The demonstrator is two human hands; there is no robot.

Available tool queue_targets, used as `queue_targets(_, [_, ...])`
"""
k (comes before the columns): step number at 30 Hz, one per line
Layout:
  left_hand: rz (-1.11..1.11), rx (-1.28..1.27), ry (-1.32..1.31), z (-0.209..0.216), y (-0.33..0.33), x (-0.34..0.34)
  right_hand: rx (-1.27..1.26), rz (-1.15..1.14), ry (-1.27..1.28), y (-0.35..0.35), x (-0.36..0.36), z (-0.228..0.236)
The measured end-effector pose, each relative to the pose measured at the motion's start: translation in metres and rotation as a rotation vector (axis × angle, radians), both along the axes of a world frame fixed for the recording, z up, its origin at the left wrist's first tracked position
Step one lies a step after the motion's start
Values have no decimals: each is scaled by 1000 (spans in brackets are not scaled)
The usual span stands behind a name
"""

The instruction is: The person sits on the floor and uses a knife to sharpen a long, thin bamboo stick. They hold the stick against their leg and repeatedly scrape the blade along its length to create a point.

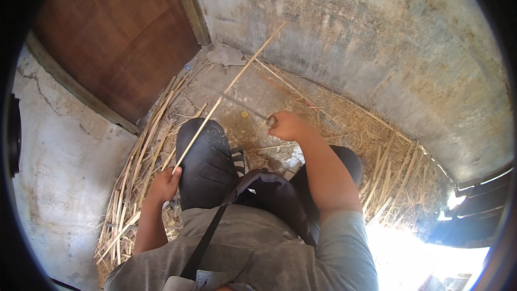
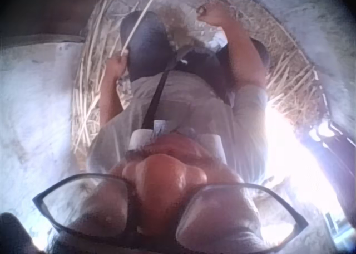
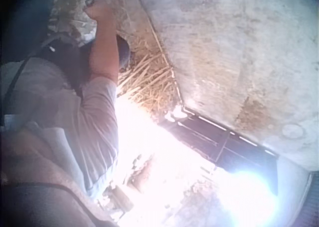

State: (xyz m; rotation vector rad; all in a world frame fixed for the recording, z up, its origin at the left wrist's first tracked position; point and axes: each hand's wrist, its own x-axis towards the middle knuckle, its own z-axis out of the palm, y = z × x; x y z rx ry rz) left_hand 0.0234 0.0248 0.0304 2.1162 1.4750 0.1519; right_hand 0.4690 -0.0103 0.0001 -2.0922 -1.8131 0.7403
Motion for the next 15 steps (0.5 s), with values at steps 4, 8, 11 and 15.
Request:
queue_targets(4, [13, -22, 18, 0, 0, 0, 31, 89, 19, 3, -12, -3])
queue_targets(8, [13, -12, 28, -3, 1, -2, 85, 7, -54, 1, -2, 6])
queue_targets(11, [11, -15, 24, -10, 3, -5, 75, -82, -64, -2, 9, 7])
queue_targets(15, [36, -38, 17, 1, -1, 3, 113, -140, -78, -1, 29, -8])
